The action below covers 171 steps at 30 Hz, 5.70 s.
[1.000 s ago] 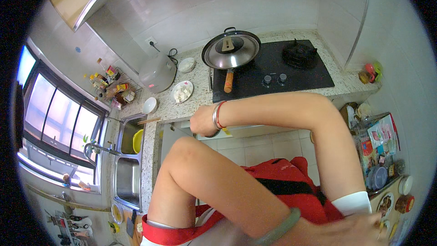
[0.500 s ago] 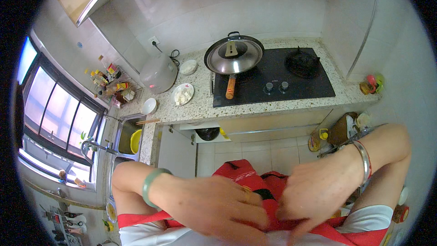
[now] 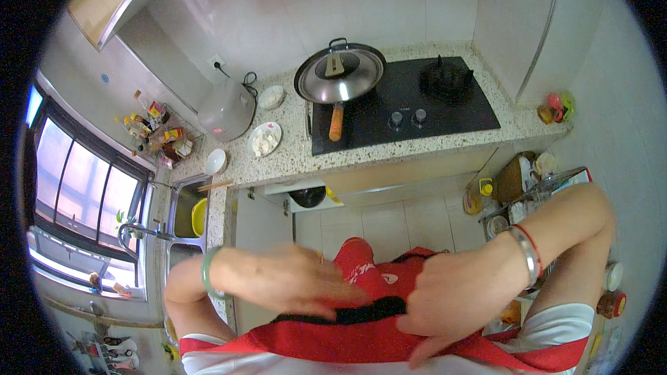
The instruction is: The person puts on a red apron, turns on the stove, and retrieves a plate. They transfer sliced meat from a yellow colander to the plate, then add soy sauce and a powdered seasoning from a packet. Finally, they mix the meat with the seasonings using chopsticks.
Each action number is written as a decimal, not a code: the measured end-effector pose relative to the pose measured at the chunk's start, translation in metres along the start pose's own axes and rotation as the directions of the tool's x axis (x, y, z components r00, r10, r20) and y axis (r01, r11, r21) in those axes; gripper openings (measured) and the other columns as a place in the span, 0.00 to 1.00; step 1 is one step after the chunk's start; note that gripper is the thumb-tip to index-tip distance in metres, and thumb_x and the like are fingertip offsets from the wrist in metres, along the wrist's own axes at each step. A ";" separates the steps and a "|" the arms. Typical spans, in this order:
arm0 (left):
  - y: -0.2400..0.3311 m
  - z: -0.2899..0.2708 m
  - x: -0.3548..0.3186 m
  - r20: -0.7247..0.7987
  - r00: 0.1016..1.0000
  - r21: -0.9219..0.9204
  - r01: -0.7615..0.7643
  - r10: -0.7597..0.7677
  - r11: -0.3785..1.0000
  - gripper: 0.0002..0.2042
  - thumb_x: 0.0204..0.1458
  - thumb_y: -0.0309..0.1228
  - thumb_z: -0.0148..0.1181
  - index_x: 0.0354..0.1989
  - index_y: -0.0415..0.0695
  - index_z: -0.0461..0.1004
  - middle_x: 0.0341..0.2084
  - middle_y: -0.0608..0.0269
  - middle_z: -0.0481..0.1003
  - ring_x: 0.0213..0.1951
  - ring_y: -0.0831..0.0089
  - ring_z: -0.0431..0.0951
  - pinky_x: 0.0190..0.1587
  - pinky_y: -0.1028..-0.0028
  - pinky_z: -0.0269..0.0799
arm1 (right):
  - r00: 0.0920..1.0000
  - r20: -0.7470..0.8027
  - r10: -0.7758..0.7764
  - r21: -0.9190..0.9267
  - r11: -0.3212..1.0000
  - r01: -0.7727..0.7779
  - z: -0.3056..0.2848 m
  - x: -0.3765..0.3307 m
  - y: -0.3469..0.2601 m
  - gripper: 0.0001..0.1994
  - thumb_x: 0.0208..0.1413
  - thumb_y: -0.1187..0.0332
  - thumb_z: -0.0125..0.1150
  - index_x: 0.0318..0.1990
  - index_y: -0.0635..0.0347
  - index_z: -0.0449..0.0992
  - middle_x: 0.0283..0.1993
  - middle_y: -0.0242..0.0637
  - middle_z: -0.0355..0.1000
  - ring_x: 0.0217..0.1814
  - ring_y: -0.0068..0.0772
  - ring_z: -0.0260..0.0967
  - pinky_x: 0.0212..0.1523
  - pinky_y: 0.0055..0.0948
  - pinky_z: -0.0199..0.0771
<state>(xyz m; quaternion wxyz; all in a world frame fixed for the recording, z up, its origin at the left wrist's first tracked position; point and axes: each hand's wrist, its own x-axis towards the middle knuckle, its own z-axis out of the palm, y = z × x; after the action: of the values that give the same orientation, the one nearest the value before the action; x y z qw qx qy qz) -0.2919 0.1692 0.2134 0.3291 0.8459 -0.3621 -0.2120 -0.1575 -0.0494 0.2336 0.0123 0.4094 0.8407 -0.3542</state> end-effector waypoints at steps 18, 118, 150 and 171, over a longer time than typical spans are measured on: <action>-0.116 -0.012 0.035 -0.232 0.917 0.271 0.381 -0.324 0.884 0.18 0.52 0.38 0.59 0.50 0.46 0.72 0.28 0.57 0.76 0.36 0.57 0.76 0.39 0.61 0.70 | 0.869 -0.482 -0.113 -0.068 0.993 0.092 0.013 0.095 -0.002 0.09 0.49 0.68 0.53 0.32 0.67 0.67 0.16 0.40 0.67 0.15 0.38 0.69 0.13 0.36 0.67; 0.142 0.063 0.254 -0.286 0.202 0.383 -0.872 0.937 0.305 0.11 0.36 0.40 0.58 0.16 0.46 0.76 0.18 0.59 0.75 0.24 0.64 0.75 0.32 0.61 0.64 | 0.844 -0.473 0.254 -0.577 0.635 -0.514 -0.113 0.077 0.160 0.11 0.53 0.63 0.56 0.31 0.63 0.76 0.29 0.45 0.75 0.35 0.47 0.74 0.34 0.40 0.75; -0.044 0.228 0.319 0.105 0.791 -0.517 -0.474 0.603 0.712 0.13 0.53 0.32 0.49 0.38 0.34 0.74 0.36 0.54 0.77 0.38 0.63 0.76 0.41 0.61 0.68 | 0.862 -0.499 0.090 -0.450 0.823 -0.346 -0.103 0.068 0.092 0.10 0.56 0.63 0.52 0.40 0.58 0.74 0.30 0.45 0.74 0.34 0.48 0.73 0.35 0.41 0.73; 0.146 0.075 0.236 -0.430 0.264 0.160 -0.919 0.864 0.360 0.11 0.46 0.33 0.53 0.26 0.38 0.76 0.24 0.49 0.75 0.31 0.55 0.76 0.37 0.60 0.70 | 0.761 -0.498 0.416 -0.410 0.661 -0.629 -0.039 0.054 0.236 0.10 0.53 0.63 0.54 0.31 0.60 0.75 0.32 0.43 0.75 0.36 0.47 0.74 0.36 0.43 0.73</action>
<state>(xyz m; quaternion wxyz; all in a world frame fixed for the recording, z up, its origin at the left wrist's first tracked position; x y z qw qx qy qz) -0.2533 -0.1147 0.2368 0.5139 0.4953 -0.6748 0.1879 -0.0181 0.1084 0.1081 0.0789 0.6730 0.7354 0.0064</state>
